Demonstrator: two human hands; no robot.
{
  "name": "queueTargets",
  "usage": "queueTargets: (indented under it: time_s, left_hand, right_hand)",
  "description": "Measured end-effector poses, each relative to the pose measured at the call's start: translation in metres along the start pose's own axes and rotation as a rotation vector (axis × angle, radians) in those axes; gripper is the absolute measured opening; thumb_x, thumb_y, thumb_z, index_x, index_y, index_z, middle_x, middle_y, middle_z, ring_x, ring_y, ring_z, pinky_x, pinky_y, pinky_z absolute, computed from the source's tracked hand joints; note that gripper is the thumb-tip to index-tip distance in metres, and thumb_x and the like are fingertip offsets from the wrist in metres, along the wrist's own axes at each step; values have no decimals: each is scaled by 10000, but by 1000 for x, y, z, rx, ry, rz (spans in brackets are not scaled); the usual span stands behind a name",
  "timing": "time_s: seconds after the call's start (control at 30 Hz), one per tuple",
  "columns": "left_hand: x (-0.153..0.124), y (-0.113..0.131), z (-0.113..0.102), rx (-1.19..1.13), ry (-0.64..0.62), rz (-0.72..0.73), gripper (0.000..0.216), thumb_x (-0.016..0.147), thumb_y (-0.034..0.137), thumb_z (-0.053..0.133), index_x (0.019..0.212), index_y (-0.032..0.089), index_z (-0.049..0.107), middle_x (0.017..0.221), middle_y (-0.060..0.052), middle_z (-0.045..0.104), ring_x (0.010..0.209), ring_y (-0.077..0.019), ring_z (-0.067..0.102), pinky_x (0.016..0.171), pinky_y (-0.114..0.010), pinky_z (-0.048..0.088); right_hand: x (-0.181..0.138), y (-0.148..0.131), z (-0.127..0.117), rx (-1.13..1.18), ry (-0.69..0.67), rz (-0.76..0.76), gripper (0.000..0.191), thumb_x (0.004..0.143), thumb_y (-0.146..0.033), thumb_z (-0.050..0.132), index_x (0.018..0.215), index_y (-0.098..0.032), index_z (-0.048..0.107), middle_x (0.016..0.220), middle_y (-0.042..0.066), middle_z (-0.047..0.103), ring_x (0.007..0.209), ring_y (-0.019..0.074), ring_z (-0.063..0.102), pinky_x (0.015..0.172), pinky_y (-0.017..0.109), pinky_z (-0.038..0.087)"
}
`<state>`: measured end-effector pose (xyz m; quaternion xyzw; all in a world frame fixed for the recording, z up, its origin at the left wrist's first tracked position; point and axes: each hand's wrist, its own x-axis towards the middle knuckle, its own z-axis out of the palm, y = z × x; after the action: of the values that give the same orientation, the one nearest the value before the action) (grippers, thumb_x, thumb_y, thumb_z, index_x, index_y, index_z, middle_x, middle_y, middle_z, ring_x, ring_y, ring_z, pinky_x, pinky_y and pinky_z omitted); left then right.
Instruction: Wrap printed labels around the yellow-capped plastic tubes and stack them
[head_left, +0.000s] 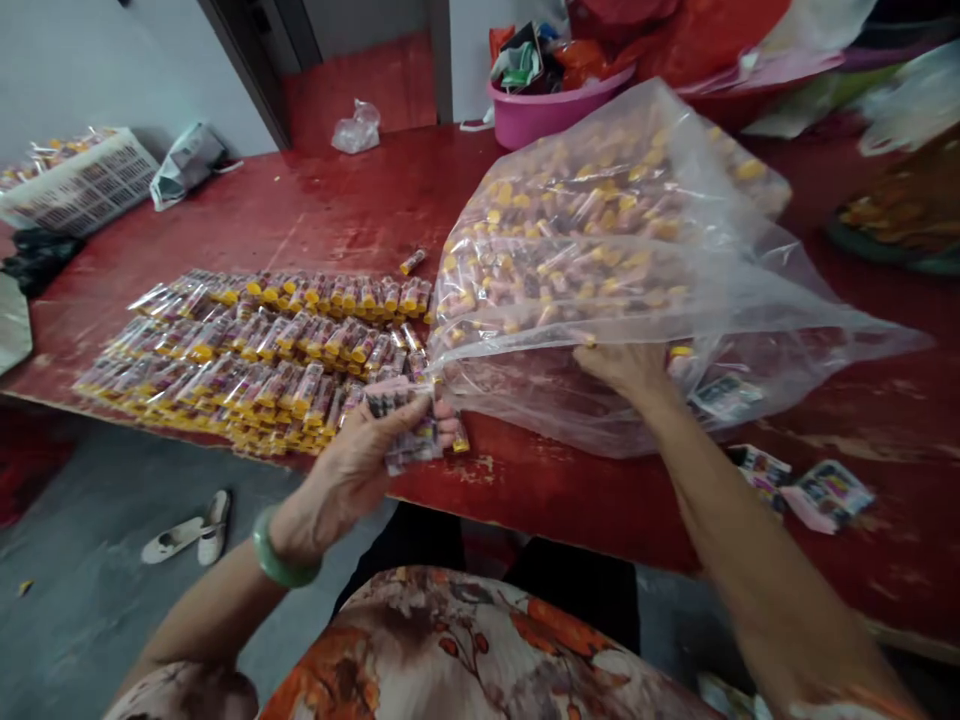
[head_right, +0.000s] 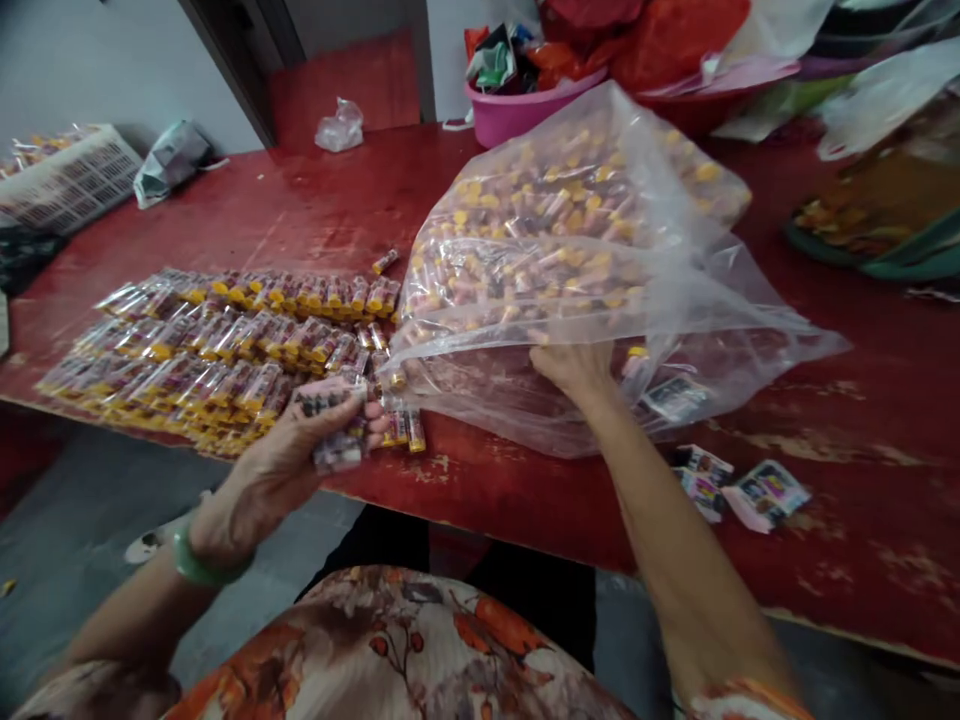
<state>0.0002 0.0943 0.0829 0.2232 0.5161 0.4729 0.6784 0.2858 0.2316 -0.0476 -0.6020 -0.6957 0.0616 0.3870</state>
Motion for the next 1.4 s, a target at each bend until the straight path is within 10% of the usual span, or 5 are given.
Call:
queueTargets:
  time_s: [0.2,0.5,0.77,1.13,1.4]
  left_hand:
    - [16,-60,4,-153,-21,-87,267,630,171,819,837,130,657,745,-29,691,620,-137,659,608,-245,557]
    - [18,-82,31,-116,-65,-53,396,517,198,881,835,140,651,757,-16,700,625,-141,646,630,-266,536]
    - [18,-106,32,-76,-87,57,290,543,219,872,745,152,675,730,2,691,640,-111,619,657,-238,491]
    - [18,-105,24,-62,-14,53,382,491,218,892,783,141,657,736,-7,688,626,-132,623,652,-274,502]
    - [17,-111,28,-186,-71,-108,347,550,256,874,786,140,647,713,18,658,584,-93,592,611,-240,489]
  right_hand:
    - [-80,-33,-32,382,30,268,305,777,-385,631,948,-133,661,752,37,679,570,129,594,496,253,473]
    - [-132,-101,-63,1190,7,539,167,678,-241,635,824,-164,667,789,55,678,508,104,509,408,224,381]
    - [-152,-136,-51,737,-147,504,129,719,-297,681,684,-174,666,563,-24,551,459,81,455,413,193,369]
    - [-158,-120,-75,781,-224,495,191,815,-382,646,825,-191,647,647,-25,580,483,85,491,451,204,405]
    - [-182,-131,-92,583,-41,65,123,823,-219,663,929,-214,600,939,41,590,882,181,600,773,318,499]
